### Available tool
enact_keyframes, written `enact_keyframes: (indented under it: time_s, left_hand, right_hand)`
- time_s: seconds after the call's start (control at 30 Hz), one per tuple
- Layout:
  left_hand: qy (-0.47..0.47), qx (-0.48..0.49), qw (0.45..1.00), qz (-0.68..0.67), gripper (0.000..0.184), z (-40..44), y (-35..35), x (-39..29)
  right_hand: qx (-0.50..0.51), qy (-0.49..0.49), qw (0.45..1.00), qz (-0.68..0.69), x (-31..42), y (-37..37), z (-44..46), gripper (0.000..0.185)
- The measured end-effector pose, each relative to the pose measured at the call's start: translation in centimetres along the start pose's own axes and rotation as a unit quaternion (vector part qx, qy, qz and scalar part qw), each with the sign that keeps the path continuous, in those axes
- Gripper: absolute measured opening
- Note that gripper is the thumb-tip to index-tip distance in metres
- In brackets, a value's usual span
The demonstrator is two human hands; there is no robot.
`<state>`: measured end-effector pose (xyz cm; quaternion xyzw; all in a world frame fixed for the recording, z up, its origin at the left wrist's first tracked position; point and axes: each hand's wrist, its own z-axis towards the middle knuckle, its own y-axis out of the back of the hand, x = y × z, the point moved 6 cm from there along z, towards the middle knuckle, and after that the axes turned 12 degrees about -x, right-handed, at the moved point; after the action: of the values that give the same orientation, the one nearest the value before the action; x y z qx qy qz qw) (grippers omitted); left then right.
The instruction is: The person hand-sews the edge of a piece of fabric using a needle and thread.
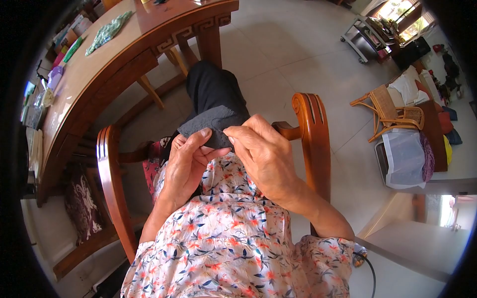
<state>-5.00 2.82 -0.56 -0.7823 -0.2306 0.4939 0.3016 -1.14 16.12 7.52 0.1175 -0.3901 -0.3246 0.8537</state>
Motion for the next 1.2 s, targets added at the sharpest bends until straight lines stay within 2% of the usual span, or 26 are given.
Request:
enact_keyframes:
  time_s: [0.6, 1.2]
  left_hand:
    - [-0.012, 0.01, 1.0, 0.007, 0.017, -0.5, 0.1, 0.0]
    - [0.019, -0.005, 1.0, -0.007, 0.02, -0.3, 0.1, 0.2]
  right_hand:
    - [-0.02, -0.06, 0.997, 0.037, -1.3, -0.8, -0.5, 0.005]
    - [-0.005, -0.093, 0.993, 0.073, -1.7, -1.0, -0.5, 0.003]
